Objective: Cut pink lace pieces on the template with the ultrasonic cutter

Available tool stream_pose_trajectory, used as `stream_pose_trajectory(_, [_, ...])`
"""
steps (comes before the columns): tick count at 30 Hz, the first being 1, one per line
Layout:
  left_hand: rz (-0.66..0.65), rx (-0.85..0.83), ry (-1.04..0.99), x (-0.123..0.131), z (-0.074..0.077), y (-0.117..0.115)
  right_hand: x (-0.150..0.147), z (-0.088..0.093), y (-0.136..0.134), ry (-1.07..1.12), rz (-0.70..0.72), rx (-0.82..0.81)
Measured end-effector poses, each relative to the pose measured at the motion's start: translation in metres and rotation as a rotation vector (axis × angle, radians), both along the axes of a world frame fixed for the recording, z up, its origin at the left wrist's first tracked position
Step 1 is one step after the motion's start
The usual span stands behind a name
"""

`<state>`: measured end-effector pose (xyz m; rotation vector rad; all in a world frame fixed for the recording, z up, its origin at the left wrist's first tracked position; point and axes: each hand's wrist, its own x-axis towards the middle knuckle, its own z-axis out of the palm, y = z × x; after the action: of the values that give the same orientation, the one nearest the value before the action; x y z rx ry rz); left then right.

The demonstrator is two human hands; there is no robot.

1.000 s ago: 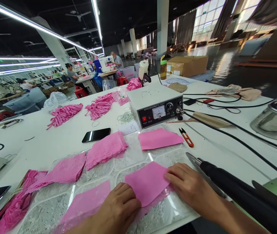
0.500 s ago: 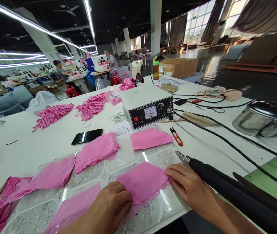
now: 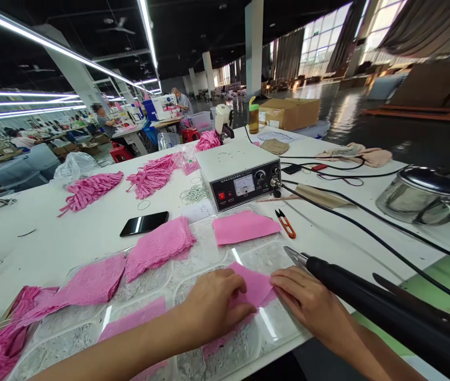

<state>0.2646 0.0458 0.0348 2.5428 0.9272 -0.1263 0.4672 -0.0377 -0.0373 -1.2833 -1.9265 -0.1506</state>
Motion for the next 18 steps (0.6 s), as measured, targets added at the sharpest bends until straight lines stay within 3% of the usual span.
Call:
stream_pose_trajectory(6, [-0.014, 0.008, 0.040, 0.036, -0.007, -0.004, 0.002, -0.003, 0.001, 0.007, 0.025, -0.044])
stream_pose_trajectory(13, [0.022, -0.045, -0.029, 0.037, -0.021, -0.002, 0.002, -0.008, 0.000, 0.011, 0.015, -0.049])
stream_pose_trajectory(18, [0.123, -0.163, -0.179, 0.035, -0.024, 0.003, -0.001, -0.001, -0.001, -0.037, -0.056, 0.005])
